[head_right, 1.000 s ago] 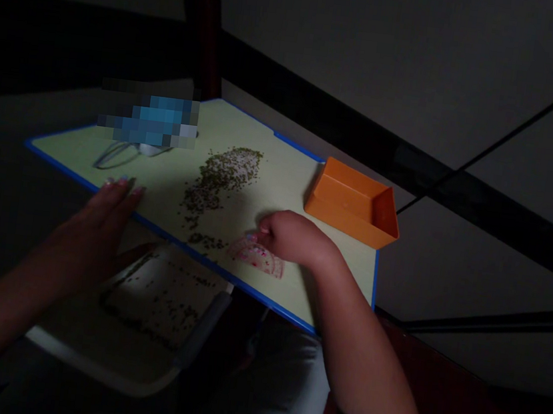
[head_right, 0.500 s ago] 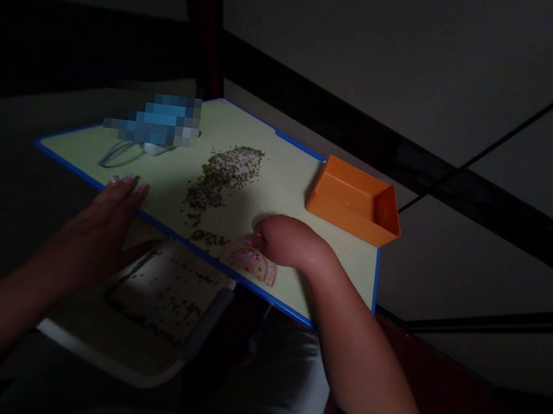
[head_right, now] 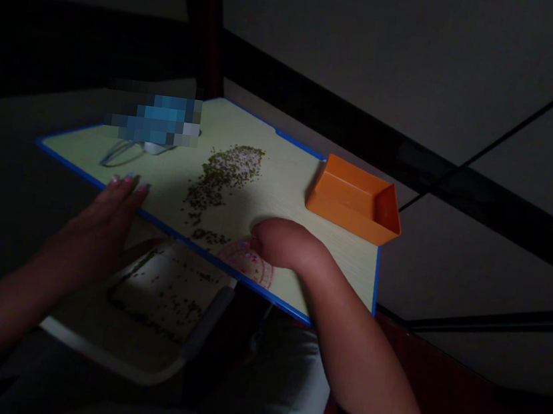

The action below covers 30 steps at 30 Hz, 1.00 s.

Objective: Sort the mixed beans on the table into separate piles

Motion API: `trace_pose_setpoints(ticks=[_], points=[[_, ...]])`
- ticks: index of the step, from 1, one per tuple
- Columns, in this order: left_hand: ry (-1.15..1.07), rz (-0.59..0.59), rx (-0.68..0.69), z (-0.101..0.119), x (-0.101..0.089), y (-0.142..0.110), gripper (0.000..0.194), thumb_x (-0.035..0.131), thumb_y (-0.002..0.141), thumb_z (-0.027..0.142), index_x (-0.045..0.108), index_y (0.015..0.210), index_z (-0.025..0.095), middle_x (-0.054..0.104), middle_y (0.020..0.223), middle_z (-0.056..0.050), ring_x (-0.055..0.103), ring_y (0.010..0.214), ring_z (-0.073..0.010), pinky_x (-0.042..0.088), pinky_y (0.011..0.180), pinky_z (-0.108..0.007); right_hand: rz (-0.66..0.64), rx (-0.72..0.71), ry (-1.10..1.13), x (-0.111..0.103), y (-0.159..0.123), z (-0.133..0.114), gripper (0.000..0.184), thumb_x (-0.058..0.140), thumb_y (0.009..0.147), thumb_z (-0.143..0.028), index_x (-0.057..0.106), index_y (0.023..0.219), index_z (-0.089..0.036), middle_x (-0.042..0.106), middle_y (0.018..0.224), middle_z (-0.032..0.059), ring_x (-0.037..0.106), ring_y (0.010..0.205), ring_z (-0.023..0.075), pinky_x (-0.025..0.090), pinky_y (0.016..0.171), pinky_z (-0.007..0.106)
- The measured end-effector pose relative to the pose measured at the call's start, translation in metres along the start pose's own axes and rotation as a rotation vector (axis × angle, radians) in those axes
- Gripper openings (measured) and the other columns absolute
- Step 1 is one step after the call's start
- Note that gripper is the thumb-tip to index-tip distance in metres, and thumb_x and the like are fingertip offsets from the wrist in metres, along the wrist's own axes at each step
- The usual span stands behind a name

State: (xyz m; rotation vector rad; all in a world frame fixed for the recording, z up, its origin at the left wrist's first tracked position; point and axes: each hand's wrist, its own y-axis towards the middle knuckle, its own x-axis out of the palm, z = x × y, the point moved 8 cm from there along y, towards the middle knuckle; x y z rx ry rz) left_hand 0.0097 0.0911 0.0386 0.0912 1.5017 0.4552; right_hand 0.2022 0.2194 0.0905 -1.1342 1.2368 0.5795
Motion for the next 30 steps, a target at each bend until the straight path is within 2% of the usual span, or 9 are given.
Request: trace_pose_setpoints(ticks=[16,30], points=[[0.006,-0.006,-0.009,0.0013,0.0006,0.0012,0.083,0.044,0.083,0.050,0.010,0.146,0.008,0.012,0.156,-0.022,0.009,0.145,-0.0335,0.025,0.113,-0.052,0.000,0.016,-0.039,-0.0009,0.0005,-0.0042,0.032,0.043,0.092,-0.033,0.070,0.093,-0.016,0.071,0.090,0.0116,0.059,0.072,0.0161,0.033,0.057,0.027],[0.014,-0.023,-0.026,0.0016,-0.0001,-0.0003,0.080,0.041,0.084,0.049,0.010,0.146,0.010,0.012,0.156,-0.020,0.010,0.145,-0.0331,0.027,0.113,-0.052,0.098,0.041,-0.003,-0.0080,0.0000,-0.0031,0.033,0.042,0.091,-0.032,0.070,0.088,-0.015,0.071,0.087,0.0110,0.056,0.069,0.0151,0.029,0.056,0.027]])
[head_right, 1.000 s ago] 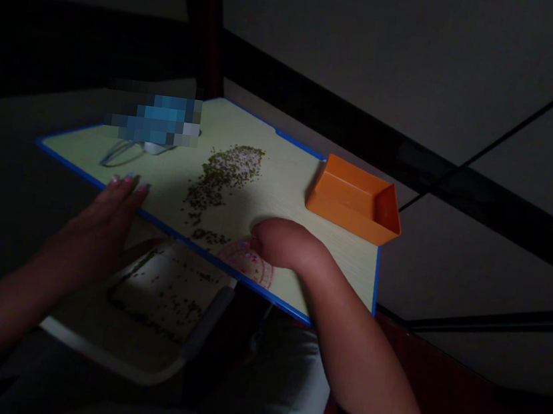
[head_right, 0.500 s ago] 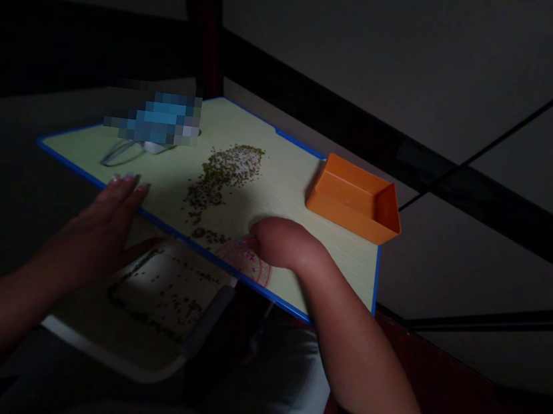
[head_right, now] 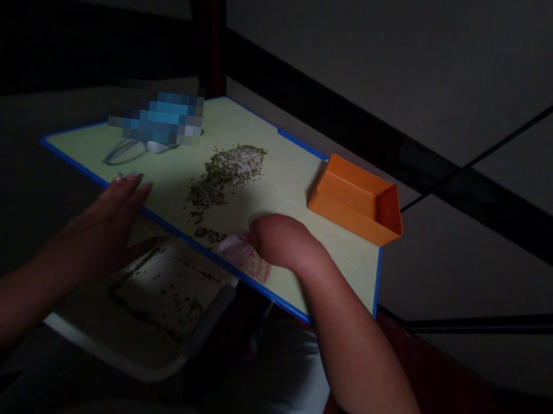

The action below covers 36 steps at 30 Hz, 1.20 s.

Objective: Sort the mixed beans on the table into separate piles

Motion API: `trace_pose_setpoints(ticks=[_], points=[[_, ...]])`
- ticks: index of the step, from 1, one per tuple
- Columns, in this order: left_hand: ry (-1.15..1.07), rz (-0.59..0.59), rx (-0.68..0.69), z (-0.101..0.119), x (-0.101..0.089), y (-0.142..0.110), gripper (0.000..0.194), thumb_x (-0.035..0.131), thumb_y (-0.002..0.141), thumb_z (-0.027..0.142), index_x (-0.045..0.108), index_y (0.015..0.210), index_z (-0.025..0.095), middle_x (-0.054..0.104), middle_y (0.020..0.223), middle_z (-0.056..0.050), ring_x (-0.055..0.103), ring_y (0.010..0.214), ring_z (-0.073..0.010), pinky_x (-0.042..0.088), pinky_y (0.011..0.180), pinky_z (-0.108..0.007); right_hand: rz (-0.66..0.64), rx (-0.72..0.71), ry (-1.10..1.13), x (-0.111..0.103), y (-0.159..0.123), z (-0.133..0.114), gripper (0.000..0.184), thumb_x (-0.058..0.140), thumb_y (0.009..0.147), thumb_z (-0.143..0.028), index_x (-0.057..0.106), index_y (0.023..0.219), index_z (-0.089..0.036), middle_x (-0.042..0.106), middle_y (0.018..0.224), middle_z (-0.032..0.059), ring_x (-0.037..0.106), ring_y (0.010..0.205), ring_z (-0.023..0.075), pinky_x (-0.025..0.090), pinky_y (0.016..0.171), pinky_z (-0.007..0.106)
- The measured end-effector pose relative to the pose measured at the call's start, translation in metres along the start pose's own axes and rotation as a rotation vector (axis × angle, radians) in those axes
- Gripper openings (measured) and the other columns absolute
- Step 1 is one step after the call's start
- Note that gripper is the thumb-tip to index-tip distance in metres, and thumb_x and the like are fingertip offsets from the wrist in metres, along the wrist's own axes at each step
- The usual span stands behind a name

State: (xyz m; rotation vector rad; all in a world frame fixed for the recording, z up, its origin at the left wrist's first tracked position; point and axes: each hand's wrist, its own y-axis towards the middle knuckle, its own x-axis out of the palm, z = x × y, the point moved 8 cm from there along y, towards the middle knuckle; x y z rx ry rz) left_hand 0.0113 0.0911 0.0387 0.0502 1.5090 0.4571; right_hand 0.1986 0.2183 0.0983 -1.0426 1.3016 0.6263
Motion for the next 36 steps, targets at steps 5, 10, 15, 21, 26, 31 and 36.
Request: trace_pose_setpoints(ticks=[5,10,15,21,26,31,36], points=[[0.002,-0.003,0.000,0.001,-0.002,0.000,0.078,0.040,0.085,0.048,0.011,0.146,0.010,0.012,0.156,-0.020,0.011,0.145,-0.0333,0.029,0.111,-0.052,0.019,0.022,-0.017,-0.002,0.000,0.001,0.033,0.041,0.091,-0.033,0.069,0.090,-0.016,0.070,0.087,0.0108,0.056,0.068,0.0148,0.027,0.055,0.027],[-0.007,-0.007,-0.010,0.000,-0.002,0.001,0.079,0.042,0.084,0.049,0.010,0.146,0.012,0.012,0.156,-0.020,0.011,0.144,-0.0338,0.030,0.110,-0.054,0.031,-0.012,-0.014,0.000,0.002,-0.006,0.034,0.040,0.092,-0.033,0.069,0.088,-0.016,0.070,0.087,0.0102,0.056,0.069,0.0152,0.027,0.055,0.027],[-0.026,0.017,0.015,0.002,-0.003,0.001,0.079,0.044,0.084,0.045,0.009,0.146,0.011,0.013,0.156,-0.022,0.010,0.145,-0.0340,0.027,0.112,-0.054,0.017,-0.045,-0.004,0.004,0.005,-0.012,0.035,0.038,0.093,-0.033,0.068,0.087,-0.017,0.070,0.087,0.0102,0.055,0.069,0.0151,0.027,0.057,0.028],[-0.043,0.014,0.006,0.001,-0.004,0.001,0.081,0.044,0.083,0.047,0.009,0.147,0.012,0.013,0.156,-0.021,0.011,0.144,-0.0345,0.028,0.111,-0.054,0.020,-0.050,0.014,0.005,0.006,-0.016,0.034,0.039,0.093,-0.032,0.068,0.087,-0.017,0.069,0.086,0.0092,0.053,0.069,0.0145,0.025,0.057,0.028],[-0.028,-0.004,0.009,0.001,-0.002,0.002,0.080,0.043,0.084,0.047,0.010,0.146,0.009,0.012,0.156,-0.022,0.009,0.145,-0.0341,0.026,0.113,-0.052,0.064,-0.030,0.035,0.003,0.007,-0.017,0.035,0.038,0.093,-0.034,0.067,0.085,-0.016,0.068,0.083,0.0085,0.049,0.066,0.0135,0.023,0.056,0.028],[-0.037,0.000,0.001,0.002,-0.002,0.002,0.079,0.041,0.085,0.048,0.011,0.146,0.009,0.012,0.156,-0.022,0.009,0.145,-0.0342,0.026,0.113,-0.053,0.129,-0.020,0.047,0.002,0.012,-0.020,0.035,0.036,0.093,-0.033,0.066,0.084,-0.016,0.065,0.078,0.0072,0.044,0.063,0.0125,0.020,0.055,0.028],[-0.045,0.010,0.004,0.001,-0.002,0.000,0.083,0.044,0.083,0.051,0.009,0.146,0.011,0.012,0.156,-0.022,0.009,0.145,-0.0343,0.027,0.112,-0.054,0.155,-0.014,0.095,0.003,0.016,-0.022,0.036,0.037,0.092,-0.037,0.066,0.082,-0.017,0.062,0.073,0.0045,0.038,0.060,0.0119,0.018,0.055,0.028]])
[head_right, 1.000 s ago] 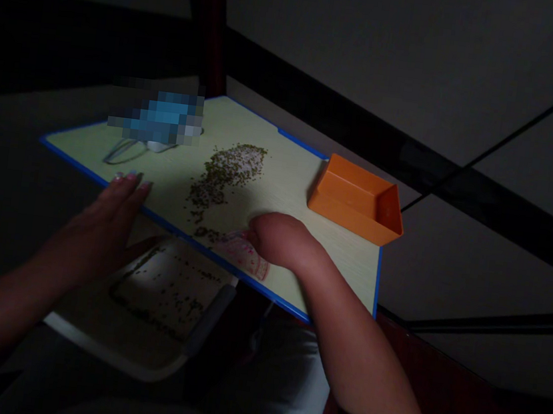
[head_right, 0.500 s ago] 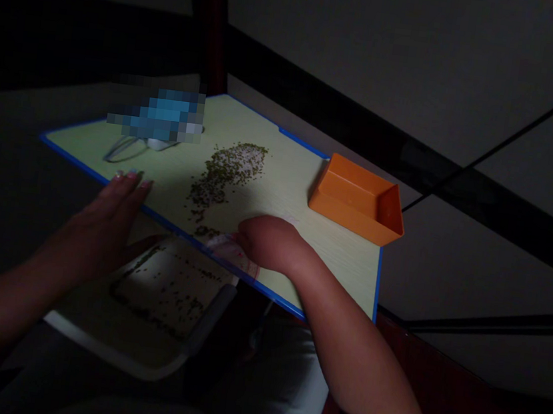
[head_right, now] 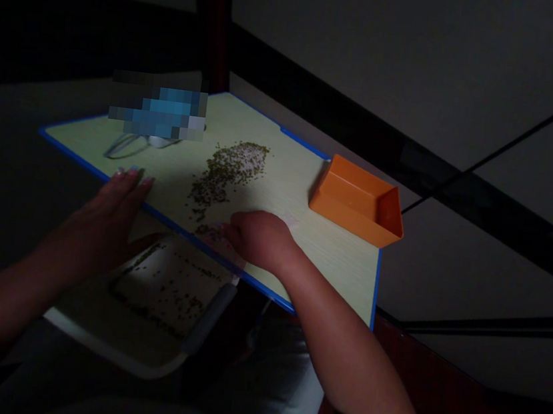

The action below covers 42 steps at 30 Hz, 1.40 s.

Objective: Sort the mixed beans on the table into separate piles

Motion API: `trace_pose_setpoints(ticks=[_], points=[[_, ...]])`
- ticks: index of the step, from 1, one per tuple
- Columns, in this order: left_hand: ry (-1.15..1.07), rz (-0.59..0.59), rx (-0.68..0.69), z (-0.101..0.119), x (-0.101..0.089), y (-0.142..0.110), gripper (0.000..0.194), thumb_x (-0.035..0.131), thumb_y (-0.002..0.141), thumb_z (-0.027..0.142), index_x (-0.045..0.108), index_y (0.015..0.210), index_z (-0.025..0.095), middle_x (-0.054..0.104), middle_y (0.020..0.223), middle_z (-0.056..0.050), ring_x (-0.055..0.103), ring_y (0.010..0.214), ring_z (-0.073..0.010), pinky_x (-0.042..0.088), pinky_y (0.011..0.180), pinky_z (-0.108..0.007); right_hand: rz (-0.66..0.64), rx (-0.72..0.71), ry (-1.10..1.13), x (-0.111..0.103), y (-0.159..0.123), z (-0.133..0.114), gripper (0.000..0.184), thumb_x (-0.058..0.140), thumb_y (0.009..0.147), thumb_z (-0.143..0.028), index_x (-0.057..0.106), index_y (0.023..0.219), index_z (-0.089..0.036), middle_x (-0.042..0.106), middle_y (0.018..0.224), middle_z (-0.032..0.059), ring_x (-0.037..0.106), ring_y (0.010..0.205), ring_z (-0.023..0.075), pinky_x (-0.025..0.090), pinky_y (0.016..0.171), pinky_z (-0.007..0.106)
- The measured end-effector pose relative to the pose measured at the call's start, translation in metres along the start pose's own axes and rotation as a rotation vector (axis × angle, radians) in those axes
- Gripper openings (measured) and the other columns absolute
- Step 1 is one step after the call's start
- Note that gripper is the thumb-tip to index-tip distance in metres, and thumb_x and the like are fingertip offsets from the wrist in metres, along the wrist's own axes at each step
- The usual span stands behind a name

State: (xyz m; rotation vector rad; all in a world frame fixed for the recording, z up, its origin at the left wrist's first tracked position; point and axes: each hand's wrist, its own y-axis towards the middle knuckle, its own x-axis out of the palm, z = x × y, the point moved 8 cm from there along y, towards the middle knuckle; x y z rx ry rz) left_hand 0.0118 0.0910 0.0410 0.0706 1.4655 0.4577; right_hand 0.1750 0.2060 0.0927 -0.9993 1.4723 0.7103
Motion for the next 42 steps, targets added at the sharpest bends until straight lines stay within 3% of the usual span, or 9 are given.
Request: trace_pose_setpoints(ticks=[12,28,42], points=[[0.025,-0.004,-0.002,-0.001,0.002,-0.002,0.082,0.043,0.084,0.051,0.008,0.147,0.012,0.011,0.157,-0.020,0.008,0.145,-0.0327,0.027,0.112,-0.052,0.024,-0.026,0.075,0.002,0.002,0.006,0.035,0.040,0.091,-0.037,0.061,0.071,-0.017,0.051,0.061,-0.0001,0.028,0.056,0.0099,0.018,0.054,0.027],[0.006,0.012,0.014,0.000,0.002,-0.001,0.083,0.044,0.084,0.051,0.007,0.147,0.012,0.011,0.156,-0.021,0.009,0.145,-0.0342,0.028,0.112,-0.054,0.046,0.049,0.033,-0.005,0.001,0.019,0.035,0.039,0.092,-0.036,0.063,0.074,-0.017,0.055,0.065,0.0019,0.032,0.057,0.0105,0.020,0.056,0.028],[0.042,0.020,0.031,-0.002,0.003,-0.002,0.082,0.043,0.085,0.047,0.004,0.146,0.011,0.008,0.157,-0.021,0.005,0.145,-0.0320,0.024,0.114,-0.050,0.075,0.051,0.217,-0.018,-0.002,0.033,0.034,0.038,0.092,-0.032,0.058,0.070,-0.016,0.047,0.058,-0.0020,0.033,0.056,0.0096,0.023,0.056,0.027]])
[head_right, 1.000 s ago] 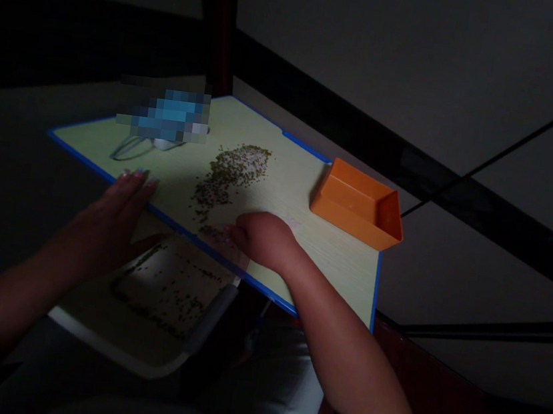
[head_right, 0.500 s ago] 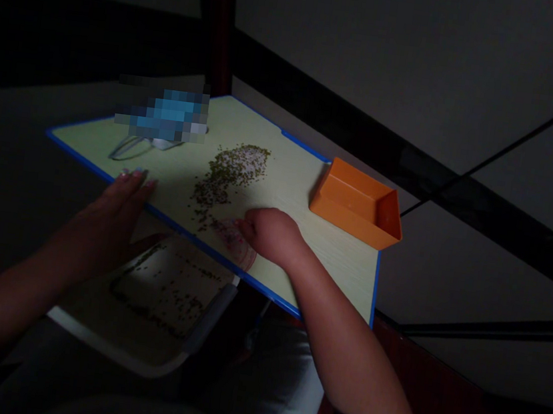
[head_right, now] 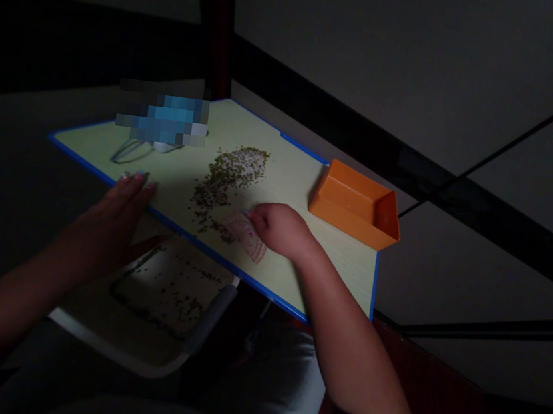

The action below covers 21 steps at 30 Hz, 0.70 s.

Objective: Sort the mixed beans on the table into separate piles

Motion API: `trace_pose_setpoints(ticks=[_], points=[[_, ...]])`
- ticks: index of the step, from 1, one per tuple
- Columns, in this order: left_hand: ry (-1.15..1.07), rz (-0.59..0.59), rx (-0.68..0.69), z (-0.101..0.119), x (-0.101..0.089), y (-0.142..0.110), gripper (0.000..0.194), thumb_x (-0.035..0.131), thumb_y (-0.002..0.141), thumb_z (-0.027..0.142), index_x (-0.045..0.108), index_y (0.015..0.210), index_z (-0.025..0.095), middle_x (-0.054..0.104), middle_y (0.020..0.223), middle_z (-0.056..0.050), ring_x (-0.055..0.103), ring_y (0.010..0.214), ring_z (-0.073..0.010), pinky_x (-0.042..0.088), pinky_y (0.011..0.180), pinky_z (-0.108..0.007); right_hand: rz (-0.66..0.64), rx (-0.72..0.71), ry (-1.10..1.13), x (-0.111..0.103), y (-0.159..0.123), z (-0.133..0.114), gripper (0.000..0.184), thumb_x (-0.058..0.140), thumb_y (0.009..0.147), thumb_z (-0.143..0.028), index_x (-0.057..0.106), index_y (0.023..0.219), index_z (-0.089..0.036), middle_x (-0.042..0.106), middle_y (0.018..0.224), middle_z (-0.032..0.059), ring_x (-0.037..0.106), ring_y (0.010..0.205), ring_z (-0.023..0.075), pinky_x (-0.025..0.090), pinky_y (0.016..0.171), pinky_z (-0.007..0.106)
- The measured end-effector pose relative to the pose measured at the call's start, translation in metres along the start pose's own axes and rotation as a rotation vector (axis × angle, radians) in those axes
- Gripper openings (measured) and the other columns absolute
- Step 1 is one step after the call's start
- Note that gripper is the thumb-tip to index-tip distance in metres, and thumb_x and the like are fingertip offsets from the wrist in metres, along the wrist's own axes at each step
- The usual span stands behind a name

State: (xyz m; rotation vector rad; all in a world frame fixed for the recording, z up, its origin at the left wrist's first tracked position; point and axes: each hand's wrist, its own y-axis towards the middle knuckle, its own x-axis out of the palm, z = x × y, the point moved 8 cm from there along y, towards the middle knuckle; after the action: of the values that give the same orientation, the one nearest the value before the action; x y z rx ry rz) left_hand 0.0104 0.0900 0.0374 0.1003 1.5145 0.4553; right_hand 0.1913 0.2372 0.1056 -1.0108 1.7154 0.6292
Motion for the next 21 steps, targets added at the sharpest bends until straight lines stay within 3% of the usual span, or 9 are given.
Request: trace_pose_setpoints(ticks=[5,12,21], points=[[-0.003,-0.015,-0.012,-0.001,0.002,0.000,0.082,0.043,0.084,0.049,0.005,0.147,0.012,0.011,0.156,-0.021,0.009,0.145,-0.0334,0.029,0.111,-0.053,-0.040,-0.013,0.060,-0.001,0.000,0.008,0.032,0.041,0.091,-0.031,0.052,0.065,-0.017,0.040,0.055,-0.0041,0.032,0.055,0.0088,0.023,0.056,0.026],[-0.016,0.009,-0.008,-0.002,0.002,0.001,0.083,0.044,0.083,0.051,0.008,0.147,0.011,0.012,0.156,-0.021,0.009,0.145,-0.0333,0.027,0.112,-0.052,-0.158,-0.081,0.167,0.003,-0.001,0.022,0.028,0.048,0.086,-0.032,0.051,0.062,-0.017,0.041,0.053,-0.0044,0.034,0.054,0.0080,0.024,0.055,0.025],[-0.014,0.010,-0.004,-0.002,0.002,0.001,0.082,0.043,0.083,0.050,0.012,0.146,0.007,0.013,0.155,-0.023,0.009,0.145,-0.0337,0.026,0.113,-0.051,-0.193,-0.077,0.120,0.005,-0.003,0.018,0.027,0.047,0.086,-0.027,0.050,0.061,-0.016,0.039,0.053,-0.0052,0.032,0.054,0.0073,0.022,0.055,0.026]])
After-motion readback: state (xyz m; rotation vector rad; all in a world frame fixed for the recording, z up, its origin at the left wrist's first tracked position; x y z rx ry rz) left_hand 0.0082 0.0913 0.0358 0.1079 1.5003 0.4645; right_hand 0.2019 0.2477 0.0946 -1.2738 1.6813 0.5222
